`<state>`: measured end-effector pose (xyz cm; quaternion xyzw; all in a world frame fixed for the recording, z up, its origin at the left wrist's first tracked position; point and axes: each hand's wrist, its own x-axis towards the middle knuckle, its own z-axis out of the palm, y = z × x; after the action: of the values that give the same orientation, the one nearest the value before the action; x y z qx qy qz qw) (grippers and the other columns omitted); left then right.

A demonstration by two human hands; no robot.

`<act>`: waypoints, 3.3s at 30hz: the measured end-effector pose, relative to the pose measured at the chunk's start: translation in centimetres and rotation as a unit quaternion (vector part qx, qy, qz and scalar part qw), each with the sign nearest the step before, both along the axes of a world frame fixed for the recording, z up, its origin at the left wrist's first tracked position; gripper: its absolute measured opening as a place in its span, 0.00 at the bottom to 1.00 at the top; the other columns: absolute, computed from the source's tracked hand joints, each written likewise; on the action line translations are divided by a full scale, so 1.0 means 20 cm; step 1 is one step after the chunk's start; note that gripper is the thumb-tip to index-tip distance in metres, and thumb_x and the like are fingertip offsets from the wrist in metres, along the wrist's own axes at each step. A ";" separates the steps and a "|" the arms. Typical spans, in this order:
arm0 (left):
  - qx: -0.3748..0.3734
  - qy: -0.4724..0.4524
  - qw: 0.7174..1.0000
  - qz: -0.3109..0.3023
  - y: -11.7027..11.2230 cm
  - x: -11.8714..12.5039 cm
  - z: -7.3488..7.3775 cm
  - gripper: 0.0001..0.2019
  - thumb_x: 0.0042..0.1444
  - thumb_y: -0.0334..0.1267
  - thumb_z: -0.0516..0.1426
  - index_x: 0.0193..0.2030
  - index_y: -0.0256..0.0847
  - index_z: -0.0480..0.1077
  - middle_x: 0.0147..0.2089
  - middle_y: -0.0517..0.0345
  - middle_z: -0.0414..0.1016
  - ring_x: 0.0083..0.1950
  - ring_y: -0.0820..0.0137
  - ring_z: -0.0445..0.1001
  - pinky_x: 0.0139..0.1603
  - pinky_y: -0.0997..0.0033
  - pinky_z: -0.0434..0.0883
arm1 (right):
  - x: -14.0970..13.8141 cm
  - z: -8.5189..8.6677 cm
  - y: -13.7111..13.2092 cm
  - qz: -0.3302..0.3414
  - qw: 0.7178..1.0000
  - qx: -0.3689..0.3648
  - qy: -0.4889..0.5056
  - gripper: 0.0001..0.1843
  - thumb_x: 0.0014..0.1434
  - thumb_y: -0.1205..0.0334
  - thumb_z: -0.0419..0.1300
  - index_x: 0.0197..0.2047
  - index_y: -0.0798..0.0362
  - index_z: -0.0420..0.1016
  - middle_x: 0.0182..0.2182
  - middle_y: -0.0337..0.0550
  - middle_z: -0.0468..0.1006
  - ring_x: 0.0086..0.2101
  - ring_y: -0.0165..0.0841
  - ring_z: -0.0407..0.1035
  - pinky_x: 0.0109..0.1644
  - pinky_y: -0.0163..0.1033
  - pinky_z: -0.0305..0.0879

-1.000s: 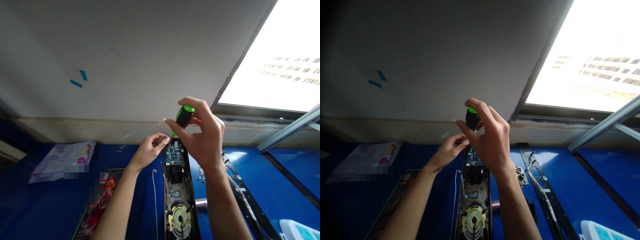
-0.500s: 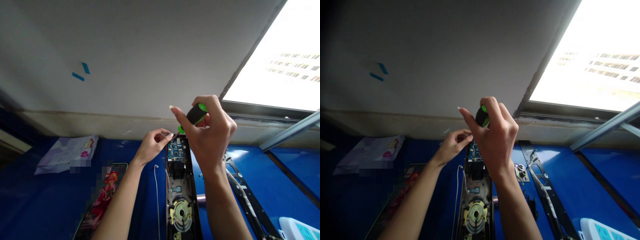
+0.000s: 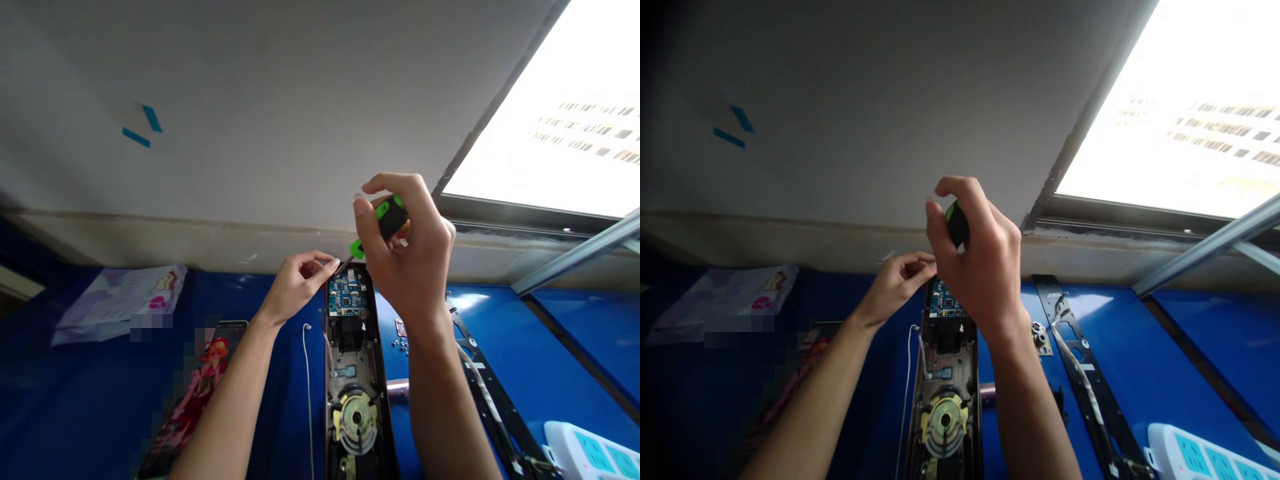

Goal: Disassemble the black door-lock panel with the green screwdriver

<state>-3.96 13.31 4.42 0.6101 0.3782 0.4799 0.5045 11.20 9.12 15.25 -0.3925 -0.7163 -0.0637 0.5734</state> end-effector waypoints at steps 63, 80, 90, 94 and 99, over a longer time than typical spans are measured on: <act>-0.019 -0.012 1.000 0.010 -0.01 -0.02 0.02 0.14 0.56 0.49 0.65 0.39 0.39 0.83 0.32 0.57 0.80 0.35 0.68 0.73 0.38 0.70 0.68 | 0.08 0.08 -0.08 0.052 0.991 -0.086 -0.083 0.28 0.58 0.74 0.58 0.61 0.48 0.68 0.43 0.40 0.78 0.31 0.28 0.69 0.35 0.38 0.72; -0.012 -0.008 1.000 -0.006 -0.02 -0.03 0.03 0.16 0.57 0.50 0.65 0.40 0.39 0.82 0.28 0.60 0.76 0.34 0.68 0.71 0.38 0.70 0.68 | 0.08 0.07 -0.08 0.052 0.992 -0.074 -0.087 0.25 0.60 0.74 0.59 0.59 0.48 0.73 0.44 0.39 0.80 0.34 0.29 0.71 0.39 0.38 0.72; -0.017 -0.001 1.000 -0.008 -0.02 -0.03 0.04 0.14 0.58 0.49 0.65 0.40 0.39 0.82 0.32 0.59 0.79 0.36 0.68 0.72 0.39 0.71 0.67 | 0.08 0.08 -0.08 0.077 0.991 -0.082 -0.072 0.25 0.64 0.73 0.56 0.63 0.46 0.71 0.43 0.40 0.81 0.33 0.29 0.73 0.38 0.38 0.75; -0.016 -0.007 1.000 -0.018 -0.01 -0.03 0.04 0.14 0.58 0.48 0.65 0.40 0.39 0.82 0.33 0.58 0.79 0.36 0.68 0.72 0.40 0.71 0.67 | 0.08 0.07 -0.08 0.079 0.991 -0.074 -0.078 0.29 0.62 0.71 0.58 0.66 0.47 0.68 0.46 0.41 0.81 0.38 0.32 0.76 0.40 0.39 0.76; -0.017 -0.003 1.000 -0.012 -0.02 -0.04 0.04 0.13 0.60 0.48 0.64 0.37 0.39 0.81 0.30 0.61 0.75 0.33 0.71 0.69 0.38 0.72 0.66 | 0.08 0.06 -0.07 0.052 0.992 -0.080 -0.078 0.22 0.67 0.66 0.59 0.63 0.44 0.70 0.37 0.38 0.80 0.33 0.31 0.75 0.39 0.40 0.78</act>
<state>-4.71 12.84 5.31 0.6042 0.3772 0.4692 0.5220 12.72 7.73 16.36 -0.3931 -0.7812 -0.0062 0.4849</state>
